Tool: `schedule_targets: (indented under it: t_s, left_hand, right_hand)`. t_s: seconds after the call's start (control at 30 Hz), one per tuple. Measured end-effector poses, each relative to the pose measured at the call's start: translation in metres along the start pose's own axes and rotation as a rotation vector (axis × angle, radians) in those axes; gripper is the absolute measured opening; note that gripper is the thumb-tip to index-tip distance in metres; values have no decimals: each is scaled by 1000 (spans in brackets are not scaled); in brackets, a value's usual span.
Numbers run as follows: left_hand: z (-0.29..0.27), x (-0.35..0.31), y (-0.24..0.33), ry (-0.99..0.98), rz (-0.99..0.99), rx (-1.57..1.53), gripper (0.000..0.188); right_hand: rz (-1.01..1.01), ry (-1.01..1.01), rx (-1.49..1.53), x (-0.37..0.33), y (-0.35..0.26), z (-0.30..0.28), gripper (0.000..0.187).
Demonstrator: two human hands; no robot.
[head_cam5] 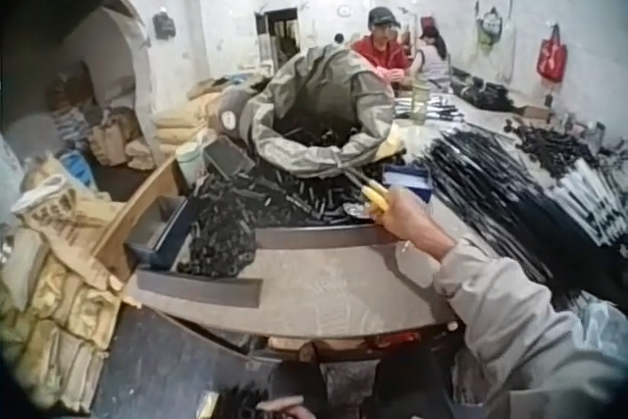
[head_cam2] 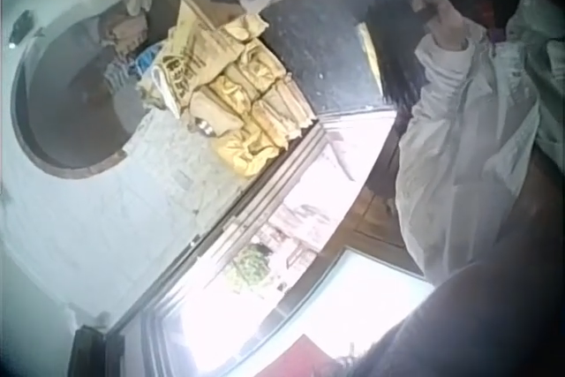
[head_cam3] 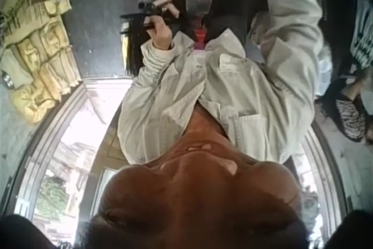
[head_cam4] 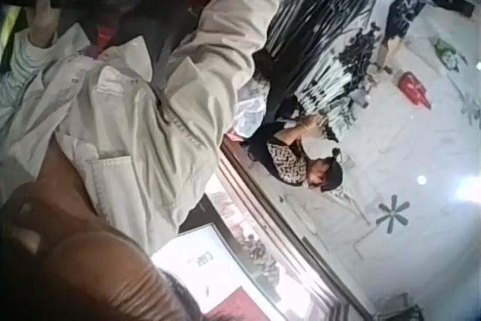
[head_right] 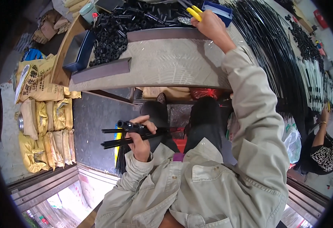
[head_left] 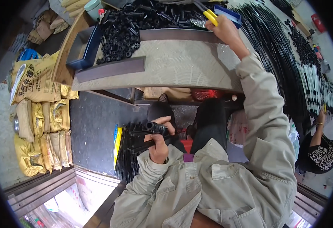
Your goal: Assemble plastic connectors and bundles of black rods at a workbench.
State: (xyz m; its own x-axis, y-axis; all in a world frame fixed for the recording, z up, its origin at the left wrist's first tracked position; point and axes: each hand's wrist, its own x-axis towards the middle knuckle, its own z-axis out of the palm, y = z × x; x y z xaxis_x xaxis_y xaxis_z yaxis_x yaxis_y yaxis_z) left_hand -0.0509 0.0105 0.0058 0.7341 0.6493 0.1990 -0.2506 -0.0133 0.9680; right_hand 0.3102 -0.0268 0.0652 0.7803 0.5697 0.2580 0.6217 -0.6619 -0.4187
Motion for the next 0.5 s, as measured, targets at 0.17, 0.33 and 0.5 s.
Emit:
schedule_targets:
  t_s: [0.17,0.33,0.5]
  left_hand:
    - [-2,12,-1,15,-15,-48,57]
    - [-6,24,-4,-30,-62,-51,56]
    - [-7,27,-4,-27,-71,-94,54]
  right_hand:
    - [-141,114,-220,31,4,23,36]
    - [-158,82,-249,42,-1,41,20]
    - [-218,166,-173,48,2,36,23]
